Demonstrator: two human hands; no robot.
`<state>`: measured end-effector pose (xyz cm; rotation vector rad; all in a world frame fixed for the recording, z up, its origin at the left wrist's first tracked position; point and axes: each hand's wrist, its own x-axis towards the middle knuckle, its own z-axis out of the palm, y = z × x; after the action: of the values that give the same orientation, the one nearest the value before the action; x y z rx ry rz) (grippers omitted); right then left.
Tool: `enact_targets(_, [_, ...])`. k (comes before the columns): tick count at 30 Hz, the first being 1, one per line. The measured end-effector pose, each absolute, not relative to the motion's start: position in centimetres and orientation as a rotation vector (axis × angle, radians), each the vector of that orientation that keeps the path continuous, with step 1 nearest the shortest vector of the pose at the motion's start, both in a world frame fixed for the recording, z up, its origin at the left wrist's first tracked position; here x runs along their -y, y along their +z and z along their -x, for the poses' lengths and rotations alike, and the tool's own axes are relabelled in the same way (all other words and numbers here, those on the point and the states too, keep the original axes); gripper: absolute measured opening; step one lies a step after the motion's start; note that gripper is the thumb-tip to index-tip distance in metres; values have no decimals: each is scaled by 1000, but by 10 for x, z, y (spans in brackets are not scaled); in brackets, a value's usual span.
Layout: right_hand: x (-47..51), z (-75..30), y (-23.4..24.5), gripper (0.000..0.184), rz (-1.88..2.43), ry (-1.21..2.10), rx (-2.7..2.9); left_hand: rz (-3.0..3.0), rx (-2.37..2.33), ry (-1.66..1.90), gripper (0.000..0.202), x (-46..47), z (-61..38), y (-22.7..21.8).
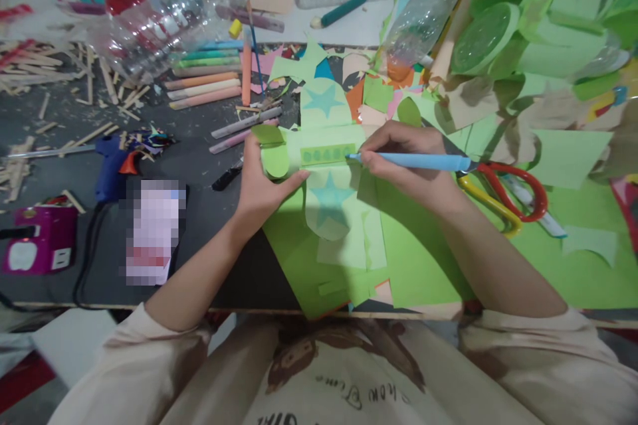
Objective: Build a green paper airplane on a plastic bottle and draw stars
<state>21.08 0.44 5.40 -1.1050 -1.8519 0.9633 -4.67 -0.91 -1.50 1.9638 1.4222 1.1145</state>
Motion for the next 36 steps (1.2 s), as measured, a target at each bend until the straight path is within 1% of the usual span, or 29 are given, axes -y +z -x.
enact_targets(5, [-3,-209,55,21,1145,965,1805,-1951,-1420,1101,77,9,47,-15])
enact_targets(10, [-4,-209,56,23,1134,979,1839,-1952,-1405,1117,78,9,46,-15])
enact_targets(16, [-3,-205,49,21,1142,960,1701,-1923,-1424,1114,81,8,46,-14])
enact_targets(22, [0,-202,54,19,1129,989,1732,-1942,-1430,1093,80,8,46,-15])
enact_targets(28, [-4,-204,51,22,1061,1022,1701,-1947,-1415,1102,79,9,46,-14])
enact_targets(33, [-3,-204,51,17,1059,1013,1716,-1951,-1439,1103,82,9,46,-15])
enact_targets(36, [-2,-205,53,22,1058,1012,1751,-1957,-1432,1128,80,8,46,-16])
